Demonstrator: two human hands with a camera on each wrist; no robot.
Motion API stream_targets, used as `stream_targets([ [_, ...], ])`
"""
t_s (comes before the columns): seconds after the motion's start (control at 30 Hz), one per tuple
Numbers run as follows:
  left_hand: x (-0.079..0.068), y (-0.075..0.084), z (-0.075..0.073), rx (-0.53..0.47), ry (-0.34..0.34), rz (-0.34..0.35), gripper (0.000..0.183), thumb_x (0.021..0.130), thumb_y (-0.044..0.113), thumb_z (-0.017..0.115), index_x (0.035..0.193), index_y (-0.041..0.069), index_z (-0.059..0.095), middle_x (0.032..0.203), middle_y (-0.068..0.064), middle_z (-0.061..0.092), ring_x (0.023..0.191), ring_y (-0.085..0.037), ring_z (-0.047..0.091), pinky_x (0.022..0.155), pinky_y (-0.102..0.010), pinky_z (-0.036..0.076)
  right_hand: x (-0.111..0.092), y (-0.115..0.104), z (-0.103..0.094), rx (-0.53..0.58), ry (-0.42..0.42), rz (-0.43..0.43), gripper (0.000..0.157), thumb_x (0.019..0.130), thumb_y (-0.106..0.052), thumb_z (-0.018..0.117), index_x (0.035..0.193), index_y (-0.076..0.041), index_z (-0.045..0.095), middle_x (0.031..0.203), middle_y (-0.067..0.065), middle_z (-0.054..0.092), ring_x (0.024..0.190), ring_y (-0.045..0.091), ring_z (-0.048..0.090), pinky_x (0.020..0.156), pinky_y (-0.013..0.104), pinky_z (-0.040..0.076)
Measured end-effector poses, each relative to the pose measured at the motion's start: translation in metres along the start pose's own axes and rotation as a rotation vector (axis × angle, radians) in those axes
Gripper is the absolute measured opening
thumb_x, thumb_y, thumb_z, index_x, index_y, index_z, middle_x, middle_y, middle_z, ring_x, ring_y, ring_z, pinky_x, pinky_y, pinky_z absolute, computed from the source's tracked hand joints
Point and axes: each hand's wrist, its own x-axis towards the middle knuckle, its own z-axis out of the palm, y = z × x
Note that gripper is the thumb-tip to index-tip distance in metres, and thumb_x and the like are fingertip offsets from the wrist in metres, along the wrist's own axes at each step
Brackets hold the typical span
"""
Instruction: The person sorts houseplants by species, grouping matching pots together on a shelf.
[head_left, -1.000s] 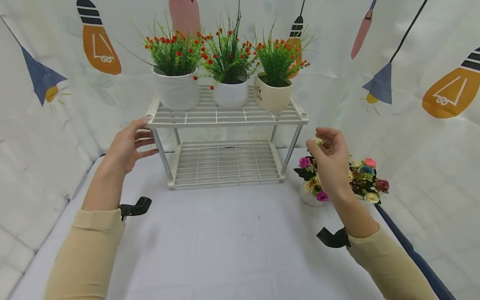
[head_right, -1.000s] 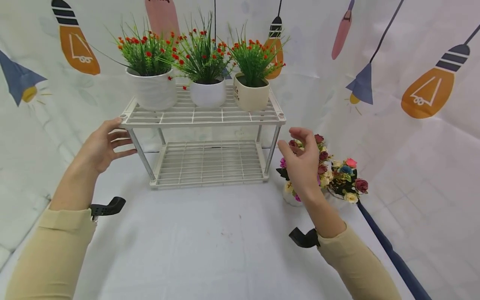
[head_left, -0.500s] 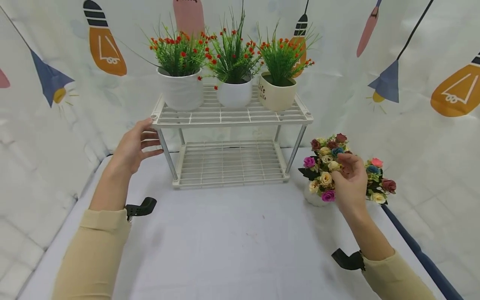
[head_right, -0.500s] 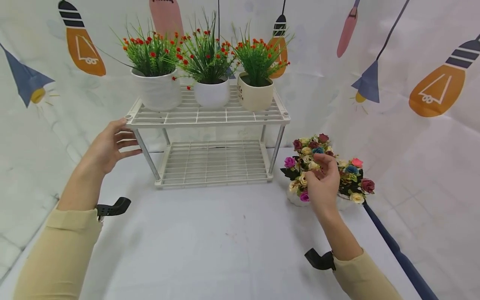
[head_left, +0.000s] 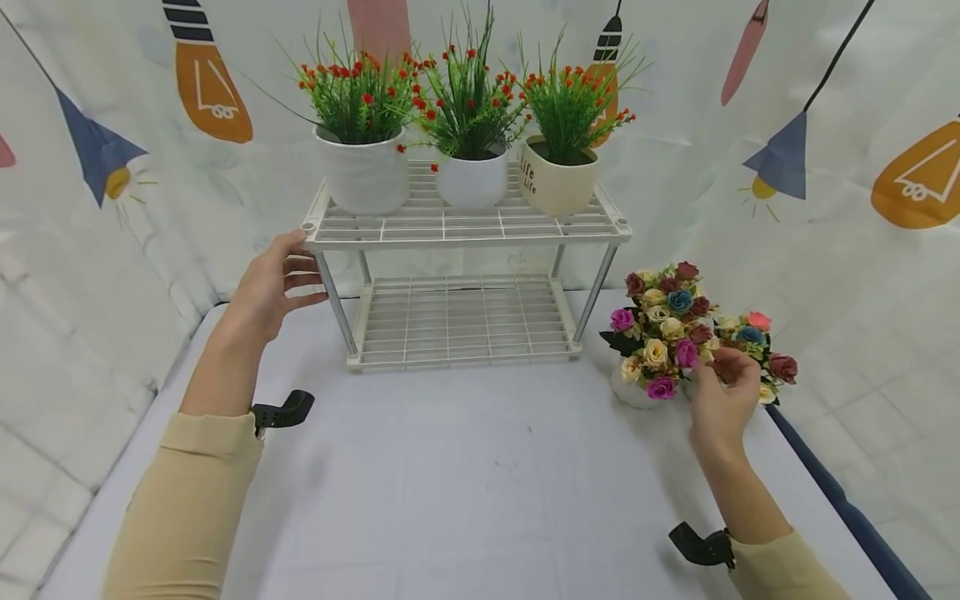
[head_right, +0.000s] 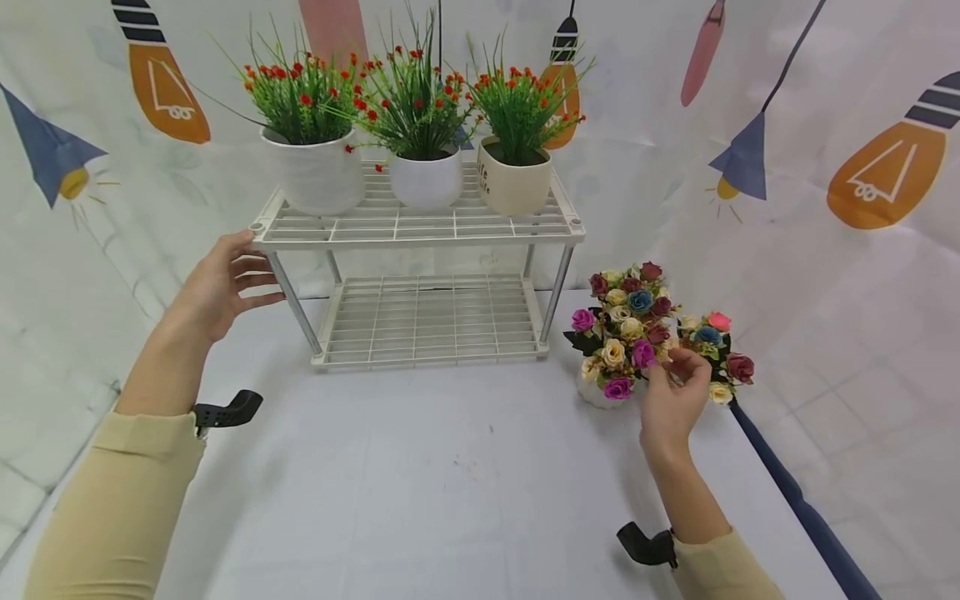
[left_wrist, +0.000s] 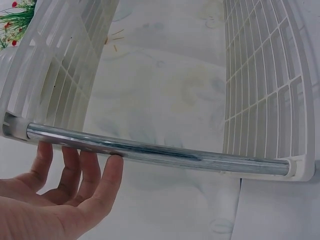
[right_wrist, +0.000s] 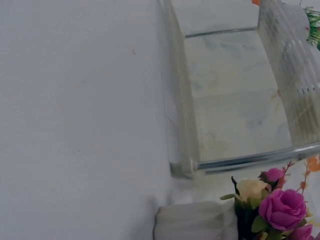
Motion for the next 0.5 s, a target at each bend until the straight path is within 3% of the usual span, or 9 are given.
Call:
stream_targets([
  [0.13, 0.000, 0.000, 0.001, -0.008, 0.000, 0.000, 0.052, 0.103, 0.061, 0.046, 0.127, 0.015, 0.056, 0.121, -0.006, 0.048, 0.109, -0.022, 0.053, 0.083, -0.030, 0.057, 0.000, 0.009, -0.008, 0.059, 0.029, 0.094, 0.034, 0.098, 0.012, 0.043, 0.117, -0.015, 0.043, 0.113, 0.002, 0.042, 0.096, 0.010, 0.043, 0.072, 0.015, 0.043],
  [0.27, 0.000, 0.000, 0.002, -0.008, 0.009, 0.002, 0.054, 0.103, 0.061, 0.046, 0.129, 0.015, 0.055, 0.121, -0.006, 0.049, 0.109, -0.022, 0.053, 0.081, -0.029, 0.057, 0.000, 0.017, -0.014, 0.060, 0.018, 0.227, 0.037, 0.098, 0.014, 0.042, 0.117, -0.017, 0.039, 0.113, 0.002, 0.041, 0.093, 0.010, 0.044, 0.070, 0.014, 0.045],
  [0.4, 0.000, 0.000, 0.002, 0.004, 0.017, 0.003, 0.055, 0.103, 0.062, 0.045, 0.131, 0.015, 0.055, 0.122, -0.006, 0.049, 0.110, -0.022, 0.053, 0.082, -0.029, 0.057, 0.002, 0.028, -0.017, -0.009, -0.082, 0.360, 0.043, 0.095, 0.015, 0.044, 0.123, -0.016, 0.033, 0.119, 0.001, 0.038, 0.103, 0.008, 0.044, 0.077, 0.013, 0.046],
  [0.5, 0.001, 0.000, 0.002, 0.008, 0.016, 0.003, 0.055, 0.104, 0.061, 0.045, 0.130, 0.015, 0.055, 0.122, -0.006, 0.049, 0.109, -0.021, 0.053, 0.084, -0.032, 0.057, 0.004, 0.037, -0.018, -0.036, -0.168, 0.403, 0.052, 0.093, 0.015, 0.044, 0.135, -0.009, 0.025, 0.127, 0.003, 0.033, 0.110, 0.008, 0.039, 0.084, 0.012, 0.045],
])
